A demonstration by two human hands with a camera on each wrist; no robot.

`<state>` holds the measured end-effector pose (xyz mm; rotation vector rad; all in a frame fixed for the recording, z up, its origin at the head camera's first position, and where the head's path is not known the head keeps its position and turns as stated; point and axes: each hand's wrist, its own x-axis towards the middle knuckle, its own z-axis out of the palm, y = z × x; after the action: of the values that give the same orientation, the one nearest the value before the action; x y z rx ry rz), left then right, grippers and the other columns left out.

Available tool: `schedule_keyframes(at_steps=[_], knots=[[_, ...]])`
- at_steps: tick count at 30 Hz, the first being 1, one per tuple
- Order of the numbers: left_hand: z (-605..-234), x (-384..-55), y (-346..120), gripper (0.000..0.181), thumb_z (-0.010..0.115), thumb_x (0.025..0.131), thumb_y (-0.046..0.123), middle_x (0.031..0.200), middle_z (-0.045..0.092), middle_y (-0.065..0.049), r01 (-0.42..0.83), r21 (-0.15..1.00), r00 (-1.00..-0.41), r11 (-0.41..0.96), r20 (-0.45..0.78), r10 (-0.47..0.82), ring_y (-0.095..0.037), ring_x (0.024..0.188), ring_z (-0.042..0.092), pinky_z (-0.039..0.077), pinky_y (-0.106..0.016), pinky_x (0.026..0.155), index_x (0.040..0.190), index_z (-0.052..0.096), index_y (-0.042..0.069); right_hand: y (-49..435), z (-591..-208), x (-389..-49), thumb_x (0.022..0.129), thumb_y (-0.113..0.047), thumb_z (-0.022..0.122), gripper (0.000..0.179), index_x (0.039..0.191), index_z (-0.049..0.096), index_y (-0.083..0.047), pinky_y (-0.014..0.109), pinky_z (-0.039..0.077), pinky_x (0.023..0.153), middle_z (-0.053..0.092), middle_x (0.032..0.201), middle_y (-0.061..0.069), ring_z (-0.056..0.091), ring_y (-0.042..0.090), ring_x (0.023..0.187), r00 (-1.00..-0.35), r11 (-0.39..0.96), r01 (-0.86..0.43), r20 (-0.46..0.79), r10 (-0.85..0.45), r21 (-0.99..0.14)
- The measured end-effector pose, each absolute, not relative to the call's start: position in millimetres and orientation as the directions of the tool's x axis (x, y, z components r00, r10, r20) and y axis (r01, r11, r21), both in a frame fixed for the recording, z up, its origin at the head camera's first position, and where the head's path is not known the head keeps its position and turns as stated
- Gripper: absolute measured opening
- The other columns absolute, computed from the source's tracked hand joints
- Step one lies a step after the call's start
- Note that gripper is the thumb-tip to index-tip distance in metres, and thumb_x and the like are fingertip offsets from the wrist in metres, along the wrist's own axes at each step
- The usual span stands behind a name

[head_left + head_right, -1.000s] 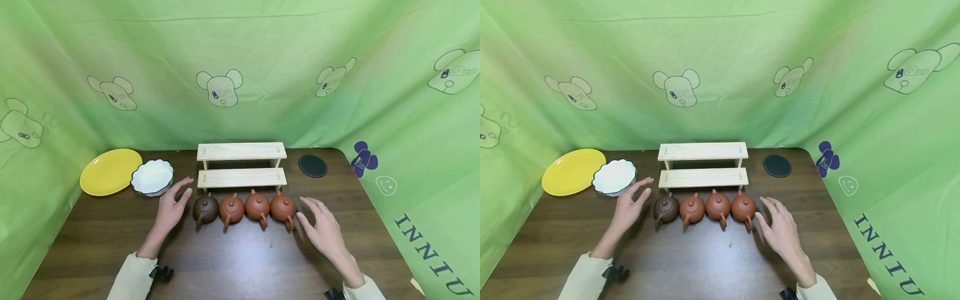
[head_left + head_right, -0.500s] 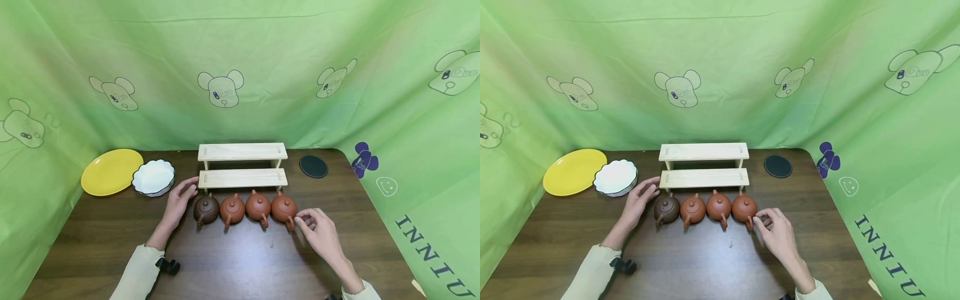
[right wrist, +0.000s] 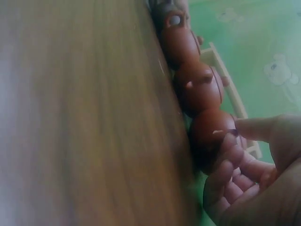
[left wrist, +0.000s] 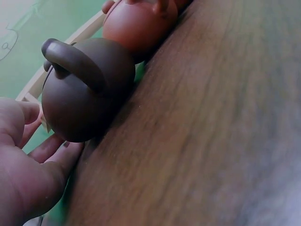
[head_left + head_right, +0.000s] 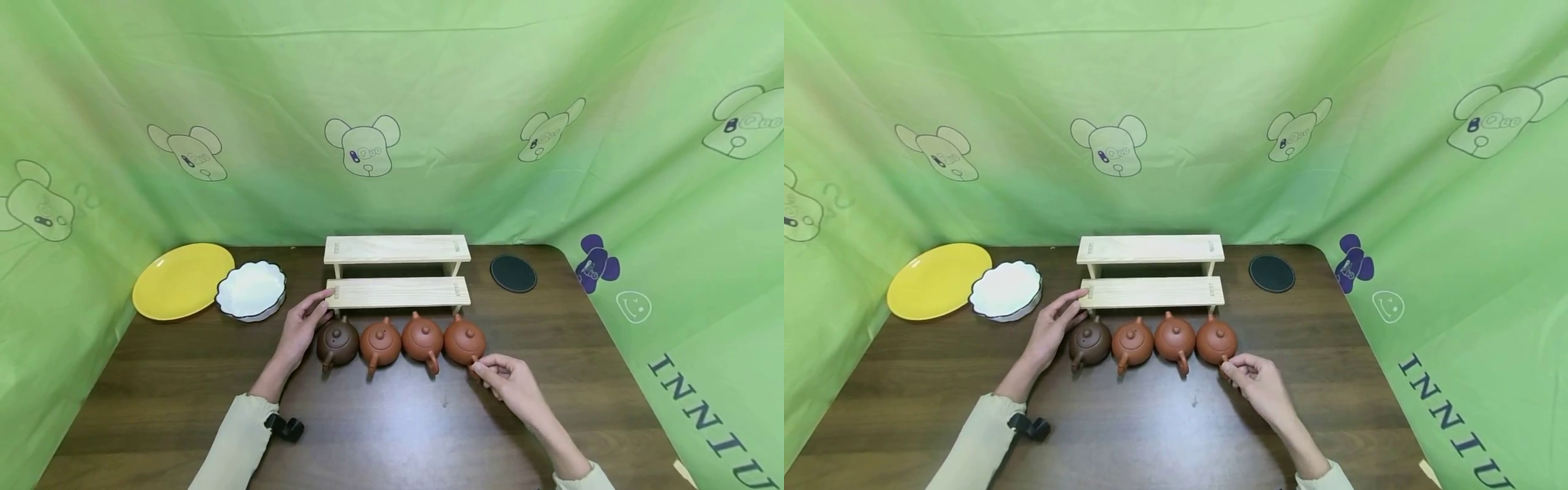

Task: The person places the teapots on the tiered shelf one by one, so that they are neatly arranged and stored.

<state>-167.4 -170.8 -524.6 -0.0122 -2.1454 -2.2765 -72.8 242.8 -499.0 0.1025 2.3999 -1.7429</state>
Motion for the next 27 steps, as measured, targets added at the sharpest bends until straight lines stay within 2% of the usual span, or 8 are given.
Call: schedule_keyframes(at_steps=[4,14,21,27], knots=[[-527.2,-167.5,-170.9,0.038,0.057,0.114,-0.001,0.159,0.057,-0.025,0.02,0.996,-1.0,-0.088,0.02,-0.001,-0.002,0.118,0.068,0.063,-0.026,0.106,0.151,0.061,-0.009,244.6,-504.5,-72.8,0.109,-0.014,0.072,0.022,0.108,0.079,0.007,0.015,0.036,0.046,0.06,0.071,-0.002,0.043,0.003,0.054,-0.974,0.275,0.161,-0.198,-0.109,-0.948],[-532.0,-167.0,-171.5,0.037,0.057,0.115,-0.001,0.157,0.06,-0.025,0.049,0.997,-0.999,-0.051,0.048,-0.019,-0.002,0.118,0.069,0.064,-0.026,0.105,0.15,0.063,-0.007,255.0,-518.5,-75.7,0.114,-0.016,0.063,0.028,0.115,0.079,0.007,0.018,0.035,0.039,0.054,0.069,-0.004,0.039,0.002,0.051,-0.962,0.264,0.057,-0.124,-0.245,-0.963],[-537.1,-167.2,-170.1,0.035,0.055,0.115,0.001,0.151,0.063,-0.028,0.083,0.996,-0.996,-0.027,0.082,-0.029,-0.003,0.115,0.07,0.064,-0.024,0.102,0.149,0.065,-0.006,257.2,-523.4,-76.7,0.115,-0.011,0.061,0.026,0.113,0.078,0.008,0.023,0.035,0.034,0.056,0.071,-0.006,0.039,0.0,0.051,-0.959,0.233,-0.016,-0.052,-0.28,-0.972],[-537.6,-167.5,-171.3,0.036,0.057,0.116,0.004,0.153,0.063,-0.025,0.099,0.995,-0.995,-0.003,0.099,-0.017,-0.003,0.117,0.07,0.064,-0.024,0.103,0.15,0.065,-0.004,258.4,-527.6,-78.4,0.113,-0.005,0.062,0.022,0.109,0.078,0.01,0.028,0.033,0.033,0.058,0.07,-0.007,0.041,0.0,0.053,-0.962,0.203,-0.069,0.011,-0.272,-0.977]])
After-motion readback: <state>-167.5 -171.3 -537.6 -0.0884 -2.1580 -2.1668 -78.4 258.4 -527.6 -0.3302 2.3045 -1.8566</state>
